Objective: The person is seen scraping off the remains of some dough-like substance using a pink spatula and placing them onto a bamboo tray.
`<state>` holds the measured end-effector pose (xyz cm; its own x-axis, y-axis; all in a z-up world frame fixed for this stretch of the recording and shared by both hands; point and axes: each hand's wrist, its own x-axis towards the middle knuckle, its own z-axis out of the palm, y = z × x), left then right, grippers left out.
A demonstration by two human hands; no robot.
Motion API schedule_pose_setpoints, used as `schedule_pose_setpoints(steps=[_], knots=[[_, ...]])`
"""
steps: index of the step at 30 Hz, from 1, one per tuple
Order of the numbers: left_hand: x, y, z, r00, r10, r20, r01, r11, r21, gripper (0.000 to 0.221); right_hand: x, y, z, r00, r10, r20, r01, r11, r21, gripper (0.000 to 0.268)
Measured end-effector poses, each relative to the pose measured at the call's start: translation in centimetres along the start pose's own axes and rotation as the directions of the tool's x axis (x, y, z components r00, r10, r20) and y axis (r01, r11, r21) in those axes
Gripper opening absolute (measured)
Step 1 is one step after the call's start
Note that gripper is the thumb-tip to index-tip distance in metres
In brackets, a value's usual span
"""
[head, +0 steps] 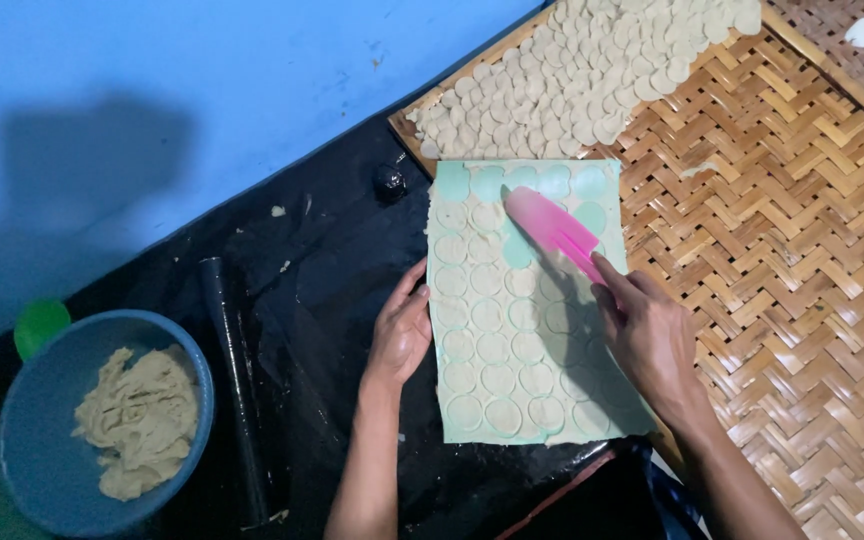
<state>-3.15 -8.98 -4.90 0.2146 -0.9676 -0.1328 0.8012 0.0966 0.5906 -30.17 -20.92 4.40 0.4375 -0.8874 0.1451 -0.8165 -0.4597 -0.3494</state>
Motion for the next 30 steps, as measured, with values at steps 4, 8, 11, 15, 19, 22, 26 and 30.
schedule_pose_setpoints(steps=[4, 8, 11, 15, 19, 22, 26, 30], knots=[[0.0, -0.1, -0.1, 1.0, -0.001, -0.008, 0.001, 1.0, -0.002, 0.048, 0.9, 0.0, 0.5, 0.999, -0.053, -0.008, 0.053, 0.998, -0.035, 0.04], [0.0, -0.1, 0.1, 1.0, -0.004, -0.029, 0.004, 1.0, 0.02, 0.048, 1.9, -0.4, 0.8, 0.999, -0.038, -0.004, 0.037, 0.997, -0.07, 0.039], [-0.2, -0.1, -0.2, 0.999, 0.004, -0.043, -0.003, 1.0, 0.024, 0.048, 1.7, 0.4, 1.1, 0.999, -0.033, -0.041, 0.033, 0.999, 0.007, 0.04], [-0.2, -0.2, -0.1, 1.0, 0.004, -0.023, -0.004, 1.0, 0.004, 0.048, 0.3, 1.3, -0.1, 0.992, 0.106, -0.067, -0.094, 0.983, 0.159, 0.04], [-0.1, -0.2, -0.1, 1.0, -0.001, -0.012, 0.001, 1.0, 0.005, 0.047, -1.5, 3.2, -1.3, 0.951, 0.307, 0.047, -0.31, 0.927, 0.212, 0.04], [-0.1, -0.3, -0.3, 1.0, 0.005, -0.017, -0.005, 1.0, 0.012, 0.047, -2.9, 3.7, -2.4, 0.955, 0.295, -0.04, -0.289, 0.951, 0.11, 0.041], [0.0, -0.3, -0.2, 1.0, 0.011, -0.014, -0.011, 1.0, 0.017, 0.048, -4.5, 4.6, -3.0, 0.935, 0.324, -0.143, -0.321, 0.946, 0.043, 0.041], [0.0, -0.5, -0.4, 1.0, 0.014, -0.017, -0.014, 1.0, 0.019, 0.048, -5.0, 4.3, -3.5, 0.957, 0.284, -0.05, -0.282, 0.958, 0.046, 0.043]])
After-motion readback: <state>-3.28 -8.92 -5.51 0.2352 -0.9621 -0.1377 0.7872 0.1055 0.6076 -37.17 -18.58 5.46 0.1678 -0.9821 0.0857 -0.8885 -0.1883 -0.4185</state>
